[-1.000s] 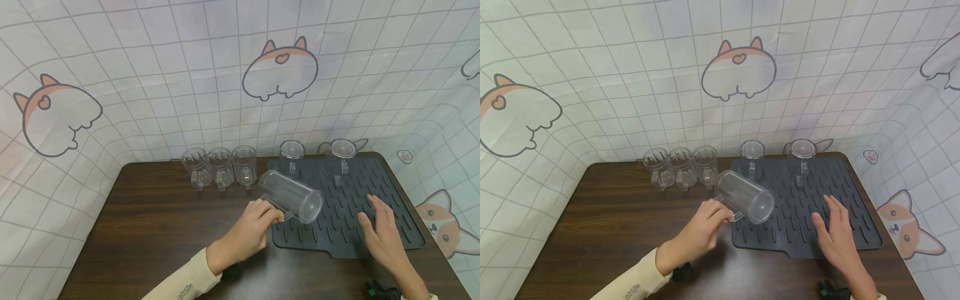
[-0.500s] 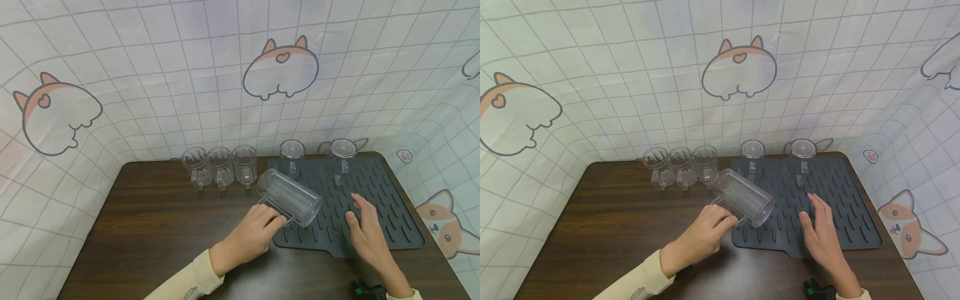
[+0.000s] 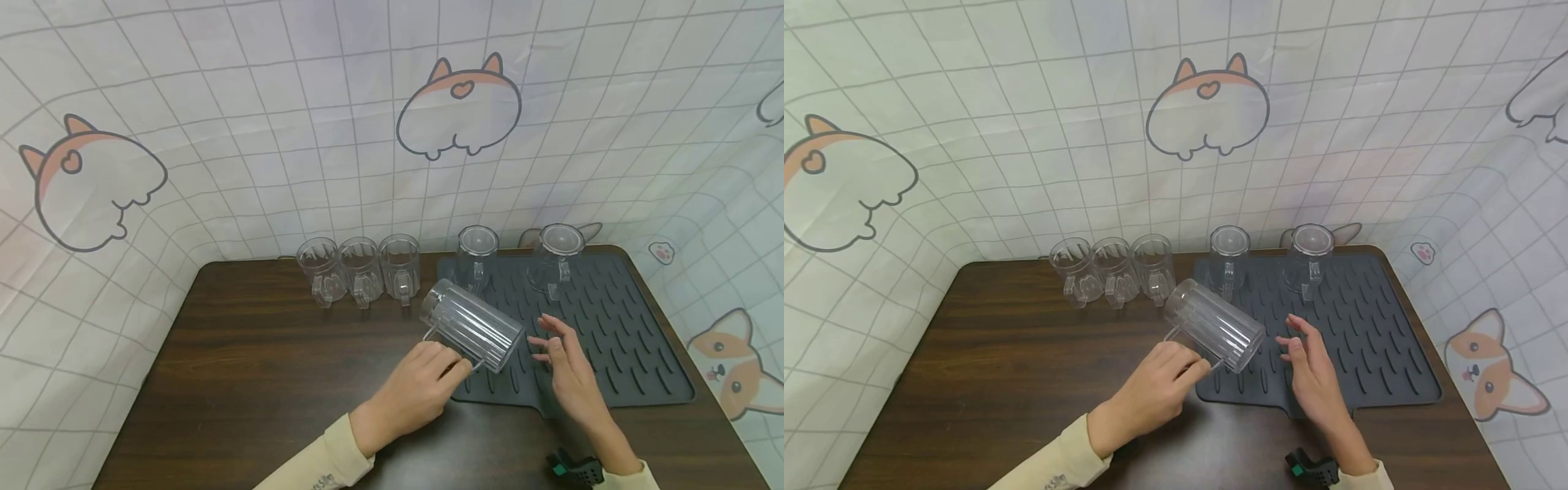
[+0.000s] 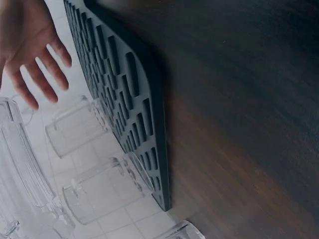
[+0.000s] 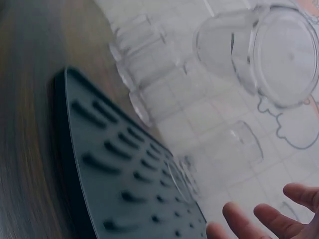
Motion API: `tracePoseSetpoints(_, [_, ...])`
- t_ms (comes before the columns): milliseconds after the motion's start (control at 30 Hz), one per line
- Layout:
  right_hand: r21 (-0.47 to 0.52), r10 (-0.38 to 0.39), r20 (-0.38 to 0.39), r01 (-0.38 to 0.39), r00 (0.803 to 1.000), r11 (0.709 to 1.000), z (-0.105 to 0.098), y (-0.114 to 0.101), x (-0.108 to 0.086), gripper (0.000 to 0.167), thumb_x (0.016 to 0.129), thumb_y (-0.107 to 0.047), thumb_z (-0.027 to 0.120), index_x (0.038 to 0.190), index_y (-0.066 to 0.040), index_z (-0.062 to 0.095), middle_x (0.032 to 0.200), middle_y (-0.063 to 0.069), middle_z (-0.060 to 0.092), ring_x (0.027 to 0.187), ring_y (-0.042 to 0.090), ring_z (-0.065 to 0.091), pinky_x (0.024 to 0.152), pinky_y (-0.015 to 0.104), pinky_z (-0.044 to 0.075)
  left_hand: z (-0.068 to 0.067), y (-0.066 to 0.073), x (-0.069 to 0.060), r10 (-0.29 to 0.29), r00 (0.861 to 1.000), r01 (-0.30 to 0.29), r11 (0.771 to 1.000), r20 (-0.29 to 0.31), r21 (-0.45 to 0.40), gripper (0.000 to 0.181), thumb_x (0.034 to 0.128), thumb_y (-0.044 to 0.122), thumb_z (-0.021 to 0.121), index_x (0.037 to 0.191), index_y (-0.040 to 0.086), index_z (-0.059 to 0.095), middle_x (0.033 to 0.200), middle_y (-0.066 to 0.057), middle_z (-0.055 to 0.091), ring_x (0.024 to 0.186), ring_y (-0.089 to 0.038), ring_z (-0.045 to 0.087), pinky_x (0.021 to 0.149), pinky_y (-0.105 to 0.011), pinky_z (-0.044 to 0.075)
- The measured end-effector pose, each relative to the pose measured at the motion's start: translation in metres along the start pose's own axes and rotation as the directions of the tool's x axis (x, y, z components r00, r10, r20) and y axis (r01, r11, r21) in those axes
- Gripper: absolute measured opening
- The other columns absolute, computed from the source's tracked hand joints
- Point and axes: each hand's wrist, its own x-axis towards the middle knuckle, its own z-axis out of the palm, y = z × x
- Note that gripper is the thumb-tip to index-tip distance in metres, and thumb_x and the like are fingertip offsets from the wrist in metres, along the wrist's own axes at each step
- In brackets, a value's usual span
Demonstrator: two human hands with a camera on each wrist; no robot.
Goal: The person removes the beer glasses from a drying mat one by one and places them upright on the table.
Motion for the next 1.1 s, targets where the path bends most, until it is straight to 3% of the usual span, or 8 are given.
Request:
tracePoseSetpoints(167, [0.182, 0.068, 0.057, -0.077, 0.996, 0.98, 0.012, -0.006, 0.002, 0.047, 0.115, -0.021, 0.023, 0.153, 0.005, 0.03, 0.146, 0.018, 0.042, 0.111, -0.013, 0.057, 0.087, 0.01, 0.053, 0.004, 0.006, -0.002, -0.01, 1.0, 0.009, 1.0, 0.025, 0.029, 0.02, 0.1075, 0.015, 0.047, 0.103, 0.016, 0.067, 0.093, 0.006, 0.061, 0.085, -0.011, 0.055, 0.079, -0.024, 0.046])
tracePoseSetpoints(267, [0.294, 0.114, 0.092, -0.136, 0.989, 0.946, 0.018, -0.011, 0.003, 0.047, 0.116, -0.027, 0.023, 0.153, 0.001, 0.031, 0.144, 0.008, 0.041, 0.11, -0.008, 0.059, 0.087, 0.012, 0.054, 0.006, 0.008, -0.005, -0.016, 0.999, 0.014, 0.999, 0.038, 0.039, 0.02, 0.1073, 0.015, 0.048, 0.103, 0.016, 0.067, 0.093, 0.006, 0.061, 0.084, -0.01, 0.055, 0.078, -0.023, 0.046])
tracePoseSetpoints(400, [0.409, 0.162, 0.132, -0.203, 0.978, 0.89, 0.025, -0.017, 0.004, 0.041, 0.115, -0.032, 0.025, 0.15, -0.013, 0.036, 0.14, -0.002, 0.041, 0.109, -0.003, 0.062, 0.087, 0.014, 0.054, 0.008, 0.011, -0.007, -0.022, 0.999, 0.02, 0.999, 0.043, 0.048, 0.02, 0.1076, 0.016, 0.047, 0.103, 0.016, 0.067, 0.093, 0.006, 0.061, 0.083, -0.01, 0.055, 0.076, -0.023, 0.045])
tracePoseSetpoints(500, [0.449, 0.186, 0.16, -0.239, 0.969, 0.861, 0.029, -0.02, 0.005, 0.037, 0.115, -0.033, 0.026, 0.147, -0.019, 0.036, 0.139, -0.004, 0.043, 0.109, -0.001, 0.063, 0.087, 0.015, 0.054, 0.009, 0.013, -0.009, -0.026, 0.999, 0.024, 0.998, 0.043, 0.053, 0.021, 0.1079, 0.016, 0.047, 0.102, 0.017, 0.067, 0.093, 0.007, 0.061, 0.083, -0.01, 0.055, 0.077, -0.023, 0.045])
tracePoseSetpoints(800, [0.52, 0.273, 0.205, -0.341, 0.94, 0.783, 0.036, -0.024, 0.007, 0.035, 0.114, -0.038, 0.032, 0.143, -0.019, 0.039, 0.139, -0.006, 0.048, 0.12, -0.005, 0.061, 0.093, 0.017, 0.056, 0.011, 0.016, -0.012, -0.051, 0.997, 0.048, 0.998, 0.062, 0.049, 0.021, 0.1074, 0.013, 0.047, 0.104, 0.016, 0.068, 0.095, 0.006, 0.063, 0.087, -0.01, 0.058, 0.081, -0.023, 0.048])
tracePoseSetpoints(933, [0.535, 0.3, 0.221, -0.373, 0.928, 0.758, 0.038, -0.024, 0.006, 0.036, 0.114, -0.04, 0.033, 0.143, -0.02, 0.039, 0.137, -0.007, 0.051, 0.119, -0.002, 0.061, 0.092, 0.02, 0.057, 0.012, 0.014, -0.013, -0.051, 0.998, 0.048, 0.997, 0.046, 0.057, 0.023, 0.1069, 0.012, 0.047, 0.103, 0.016, 0.069, 0.094, 0.006, 0.064, 0.085, -0.01, 0.059, 0.079, -0.023, 0.048])
tracePoseSetpoints(1100, [0.543, 0.296, 0.229, -0.374, 0.927, 0.752, 0.04, -0.025, 0.004, 0.037, 0.114, -0.037, 0.036, 0.145, -0.018, 0.038, 0.135, -0.006, 0.052, 0.112, 0.003, 0.064, 0.089, 0.022, 0.058, 0.014, 0.011, -0.014, -0.053, 0.998, 0.05, 0.996, 0.03, 0.077, 0.024, 0.1053, 0.01, 0.047, 0.102, 0.016, 0.07, 0.093, 0.006, 0.065, 0.084, -0.011, 0.058, 0.078, -0.024, 0.048])
